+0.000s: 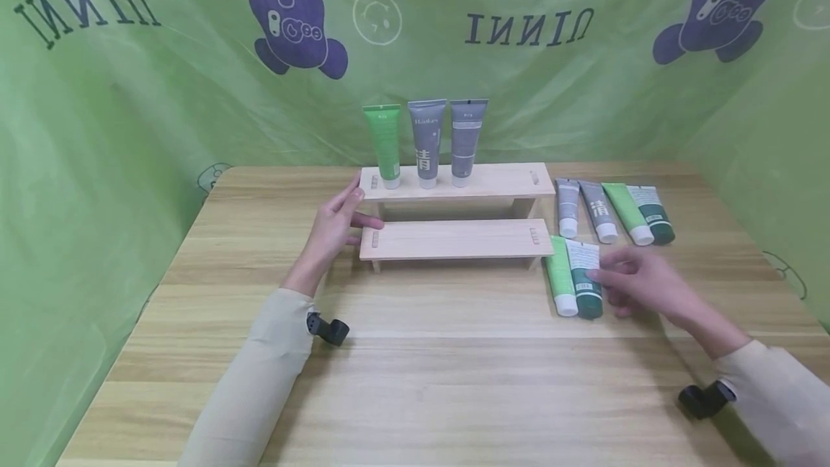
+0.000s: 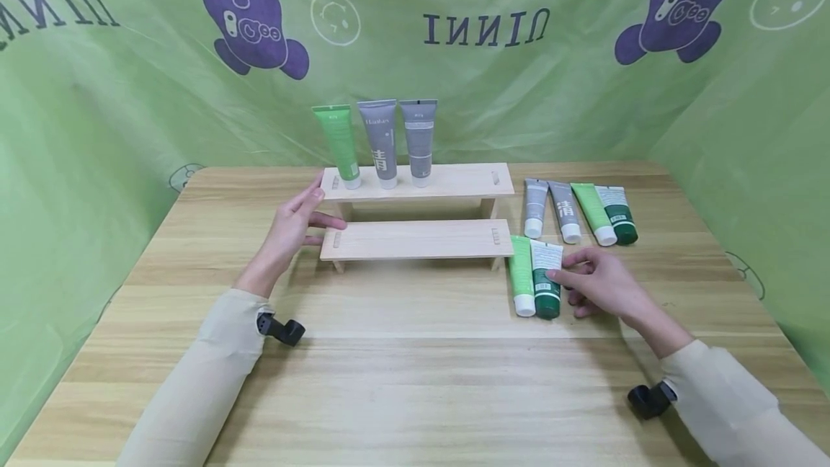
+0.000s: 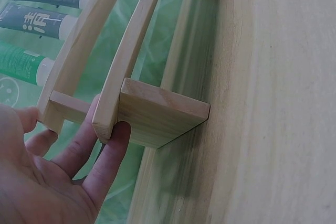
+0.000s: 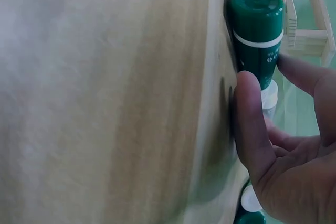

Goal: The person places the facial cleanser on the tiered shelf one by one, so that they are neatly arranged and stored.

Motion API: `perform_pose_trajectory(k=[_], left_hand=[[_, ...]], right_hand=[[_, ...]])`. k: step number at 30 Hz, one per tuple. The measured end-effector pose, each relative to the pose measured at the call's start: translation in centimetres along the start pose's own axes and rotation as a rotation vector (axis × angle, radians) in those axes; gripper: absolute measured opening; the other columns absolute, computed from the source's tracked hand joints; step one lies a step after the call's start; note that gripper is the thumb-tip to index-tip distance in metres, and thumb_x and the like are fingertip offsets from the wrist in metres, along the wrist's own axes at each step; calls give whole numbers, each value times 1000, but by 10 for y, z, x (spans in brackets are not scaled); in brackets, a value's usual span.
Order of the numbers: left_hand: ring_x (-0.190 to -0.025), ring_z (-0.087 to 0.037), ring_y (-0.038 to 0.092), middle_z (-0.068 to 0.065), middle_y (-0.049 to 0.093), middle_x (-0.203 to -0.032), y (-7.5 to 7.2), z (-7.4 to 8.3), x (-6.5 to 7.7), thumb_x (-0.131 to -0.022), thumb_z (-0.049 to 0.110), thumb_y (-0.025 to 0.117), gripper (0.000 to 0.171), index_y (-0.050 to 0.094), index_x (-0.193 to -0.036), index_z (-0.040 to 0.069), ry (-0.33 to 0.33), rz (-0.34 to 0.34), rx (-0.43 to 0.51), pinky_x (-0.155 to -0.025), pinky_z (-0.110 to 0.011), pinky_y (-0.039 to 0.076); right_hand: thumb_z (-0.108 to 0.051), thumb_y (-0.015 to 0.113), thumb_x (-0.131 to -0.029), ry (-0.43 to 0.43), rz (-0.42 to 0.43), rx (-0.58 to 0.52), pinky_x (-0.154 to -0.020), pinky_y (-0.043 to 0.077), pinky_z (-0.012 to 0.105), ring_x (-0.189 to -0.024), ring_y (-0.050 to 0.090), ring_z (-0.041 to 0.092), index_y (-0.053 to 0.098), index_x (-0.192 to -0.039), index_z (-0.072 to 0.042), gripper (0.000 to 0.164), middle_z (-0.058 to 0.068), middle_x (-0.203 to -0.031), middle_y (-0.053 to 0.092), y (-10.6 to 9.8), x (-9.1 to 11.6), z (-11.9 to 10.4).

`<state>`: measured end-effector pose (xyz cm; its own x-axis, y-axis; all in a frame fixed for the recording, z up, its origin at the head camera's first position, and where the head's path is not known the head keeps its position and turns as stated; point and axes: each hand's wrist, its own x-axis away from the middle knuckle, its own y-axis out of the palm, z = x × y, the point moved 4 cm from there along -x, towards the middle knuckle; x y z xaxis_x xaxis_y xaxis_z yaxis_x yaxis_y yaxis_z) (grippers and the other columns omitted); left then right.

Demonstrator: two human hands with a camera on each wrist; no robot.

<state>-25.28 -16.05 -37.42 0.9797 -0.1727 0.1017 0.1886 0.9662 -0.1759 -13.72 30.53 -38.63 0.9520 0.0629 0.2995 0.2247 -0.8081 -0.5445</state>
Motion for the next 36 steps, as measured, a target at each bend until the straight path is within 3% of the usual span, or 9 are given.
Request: perform_pose_trajectory(k=[6,12,16,22,26,30,36], left_hand=[[-97,-27,72,-14,74,-104,0,1,0,-104,56,42,53,30,-155,46,7,5,-9,-81,-48,59],[-97,-26,71,-13,75,-98,-1,1,0,-104,57,41,53,30,-154,47,10,13,-21,-82,-48,58],[-96,-27,72,-14,75,-98,-1,1,0,-104,55,42,54,31,-156,44,15,13,-9,-82,-49,58],[-97,-26,71,-16,74,-103,1,-1,0,-103,57,42,50,32,-152,50,8,-2,-2,-85,-49,58],[-97,-27,71,-16,74,-103,1,-1,-1,-104,56,42,55,29,-155,45,15,-6,2,-84,-50,58],[-96,-26,72,-15,75,-98,1,-1,-1,-104,55,42,57,29,-157,40,22,-1,2,-83,-50,59],[-96,-25,72,-14,76,-93,0,-1,-1,-105,52,42,53,31,-156,43,12,7,-2,-84,-52,58]], right_hand=[[-41,70,-95,29,-40,136,-54,59,36,-59,63,23,61,-104,4,47,9,-71,60,-1,-5,-1],[-51,68,-93,44,-53,236,-52,53,33,-57,60,22,60,-87,-3,49,6,-66,58,1,-9,-7],[-54,68,-92,43,-51,254,-51,51,32,-57,58,22,59,-86,-4,51,6,-65,59,4,-11,-11],[-50,71,-91,38,-31,227,-53,53,32,-61,60,21,60,-87,-2,49,6,-68,61,8,-12,-12],[-44,73,-91,27,-21,178,-57,58,33,-65,64,22,61,-89,0,46,8,-72,65,8,-12,-9],[-38,76,-90,34,-14,100,-61,61,35,-69,67,22,61,-94,3,44,9,-76,67,7,-12,-5],[-38,77,-90,37,6,95,-61,60,34,-70,66,21,60,-106,8,51,8,-81,68,5,-10,-3]])
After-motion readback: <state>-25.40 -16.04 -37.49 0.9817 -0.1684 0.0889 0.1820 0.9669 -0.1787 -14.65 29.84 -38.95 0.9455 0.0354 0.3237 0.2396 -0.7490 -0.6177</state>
